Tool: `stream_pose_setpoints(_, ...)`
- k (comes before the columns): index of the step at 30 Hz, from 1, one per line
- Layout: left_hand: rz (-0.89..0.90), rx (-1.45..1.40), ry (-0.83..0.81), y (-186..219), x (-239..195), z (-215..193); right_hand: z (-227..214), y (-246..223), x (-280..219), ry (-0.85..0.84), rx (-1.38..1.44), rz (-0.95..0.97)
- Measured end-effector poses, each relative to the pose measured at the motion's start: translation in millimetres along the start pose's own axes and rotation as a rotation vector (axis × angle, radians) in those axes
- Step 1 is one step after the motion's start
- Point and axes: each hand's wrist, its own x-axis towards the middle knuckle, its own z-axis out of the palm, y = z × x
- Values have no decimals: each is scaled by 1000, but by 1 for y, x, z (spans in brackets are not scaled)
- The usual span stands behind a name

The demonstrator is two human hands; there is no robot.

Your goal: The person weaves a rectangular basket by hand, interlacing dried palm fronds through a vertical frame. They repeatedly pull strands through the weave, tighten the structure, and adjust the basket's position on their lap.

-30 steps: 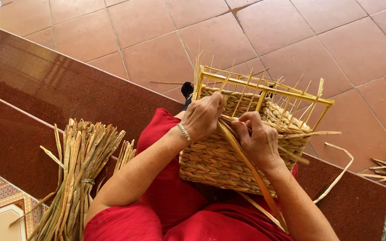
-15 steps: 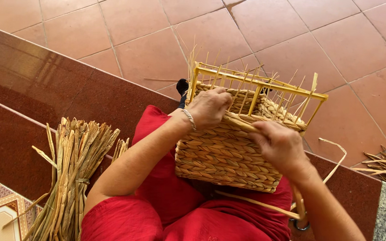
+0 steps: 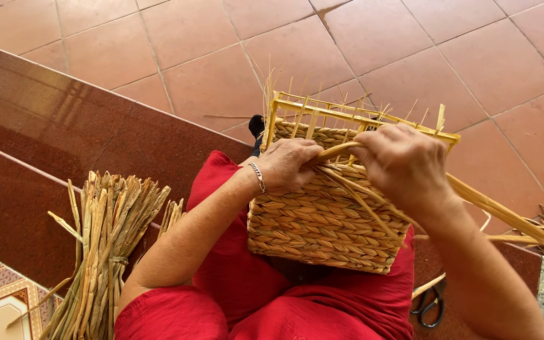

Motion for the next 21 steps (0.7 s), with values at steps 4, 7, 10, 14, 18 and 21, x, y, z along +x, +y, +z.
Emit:
stream_pose_setpoints(4, -128, 37, -61, 16, 4, -4, 17, 57, 8, -571, 721, 705)
stream_pose_setpoints(7, -93, 124, 45, 21, 8, 10, 42, 78, -7, -473, 934, 751)
stream_pose_setpoints(10, -49, 52, 205, 15, 13, 17, 54, 73, -26, -315, 585, 654)
stream_pose_setpoints(14, -96, -214, 334, 10, 5, 14, 47, 40, -42, -101, 277, 391)
stream_pose_setpoints(18, 219, 120, 472, 14, -9, 14, 56, 12, -35, 28, 150, 190)
stream_pose_setpoints(21, 314, 186, 447, 11, -14, 18, 70, 11, -30, -89, 173, 396)
